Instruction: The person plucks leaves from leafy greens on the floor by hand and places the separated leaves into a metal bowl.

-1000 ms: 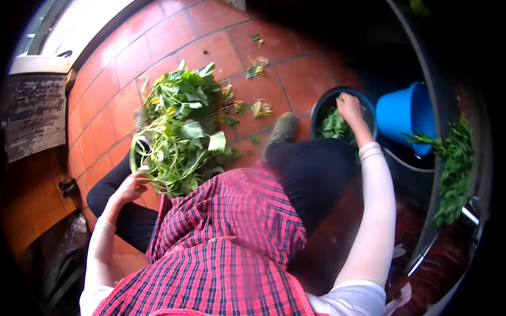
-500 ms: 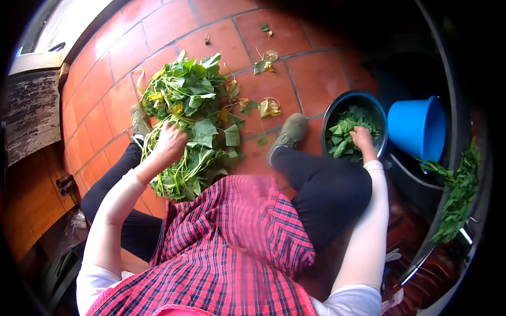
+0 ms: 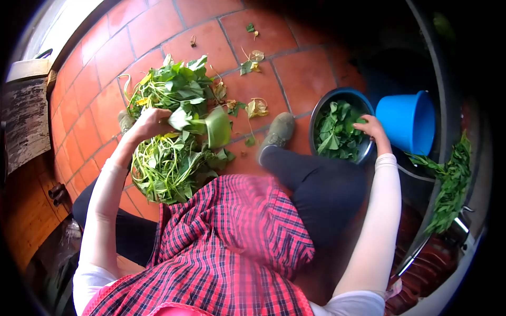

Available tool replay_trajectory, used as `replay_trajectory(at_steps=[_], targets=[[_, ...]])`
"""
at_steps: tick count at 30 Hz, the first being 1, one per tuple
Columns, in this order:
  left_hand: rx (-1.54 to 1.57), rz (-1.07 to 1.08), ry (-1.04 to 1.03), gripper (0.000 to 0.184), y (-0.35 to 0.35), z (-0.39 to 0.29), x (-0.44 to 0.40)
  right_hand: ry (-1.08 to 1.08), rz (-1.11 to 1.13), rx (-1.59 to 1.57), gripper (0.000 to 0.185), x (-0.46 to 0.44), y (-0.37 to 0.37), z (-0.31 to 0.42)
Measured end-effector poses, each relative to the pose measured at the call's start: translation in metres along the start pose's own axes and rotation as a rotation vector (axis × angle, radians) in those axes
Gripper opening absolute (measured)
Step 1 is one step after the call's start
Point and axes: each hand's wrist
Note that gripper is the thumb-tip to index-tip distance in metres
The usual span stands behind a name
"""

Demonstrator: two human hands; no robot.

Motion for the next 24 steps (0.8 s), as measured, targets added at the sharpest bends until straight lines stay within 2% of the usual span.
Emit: replay_trajectory(at_steps=[1, 2, 3, 4, 5, 6, 7, 9, 10, 11, 13, 14, 15, 17, 18, 19, 21, 23, 24], targets=[[0.179, -0.041, -0.038, 0.023, 0.009, -0.009, 0.017, 0.091, 0.082, 0.043, 0.064, 0.001, 0.0, 0.013], [0.182, -0.06, -0.087, 0.018, 0.018, -0.018, 0.035, 0.242, -0.008, 0.096, 0.058, 0.014, 0.0, 0.043], [0.044, -0.103, -0.203, 0.02, 0.024, -0.026, 0.048, 0.392, -0.102, 0.149, 0.052, 0.031, 0.001, 0.078], [0.084, -0.173, -0.252, 0.021, 0.025, -0.038, 0.062, 0.564, -0.113, 0.086, 0.044, 0.036, 0.002, 0.104], [0.124, -0.24, -0.303, 0.023, 0.024, -0.051, 0.076, 0.606, -0.093, 0.057, 0.041, 0.084, 0.009, 0.161], [0.223, -0.208, -0.231, 0.026, 0.025, -0.062, 0.089, 0.766, -0.153, 0.073, 0.039, 0.099, 0.008, 0.188], [0.263, -0.267, -0.309, 0.027, 0.016, -0.062, 0.094, 0.905, -0.085, -0.093, 0.032, 0.134, 0.005, 0.223], [0.545, -0.168, -0.228, 0.028, -0.005, -0.053, 0.108, 1.208, -0.219, -0.067, 0.018, 0.201, -0.003, 0.28], [0.59, -0.212, -0.237, 0.025, -0.018, -0.05, 0.111, 1.397, -0.333, -0.163, 0.02, 0.226, -0.014, 0.302], [0.413, -0.181, -0.135, 0.022, -0.015, -0.057, 0.121, 1.584, -0.468, -0.059, 0.022, 0.255, -0.019, 0.321], [0.503, -0.203, -0.189, 0.022, -0.034, -0.052, 0.124, 1.835, -0.559, 0.121, 0.016, 0.301, -0.041, 0.35], [0.533, -0.202, -0.228, 0.021, -0.048, -0.038, 0.119, 1.875, -0.509, 0.176, 0.017, 0.316, -0.06, 0.358], [0.689, -0.14, -0.243, 0.022, -0.048, -0.047, 0.125, 1.856, -0.554, 0.289, 0.02, 0.312, -0.08, 0.365], [0.444, -0.129, -0.268, 0.022, -0.055, -0.037, 0.128, 1.747, -0.672, 0.557, 0.028, 0.293, -0.11, 0.374], [0.557, -0.102, -0.336, 0.024, -0.051, -0.051, 0.137, 1.69, -0.648, 0.643, 0.027, 0.281, -0.115, 0.373], [0.415, -0.092, -0.373, 0.026, -0.047, -0.052, 0.142, 1.632, -0.624, 0.727, 0.026, 0.269, -0.118, 0.37], [0.663, -0.006, -0.387, 0.03, -0.048, -0.054, 0.152, 1.626, -0.525, 0.684, 0.024, 0.256, -0.128, 0.359], [1.046, 0.044, -0.364, 0.034, -0.054, -0.045, 0.158, 1.577, -0.424, 0.633, 0.022, 0.251, -0.136, 0.35], [1.04, 0.073, -0.366, 0.036, -0.053, -0.037, 0.16, 1.594, -0.382, 0.571, 0.016, 0.248, -0.139, 0.347]])
Point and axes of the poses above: each hand's wrist, its own x-axis away from the middle knuckle, its own y-axis out of the back of the hand, z = x × y, and after that the axes turned 13 degrees about z, right-handed
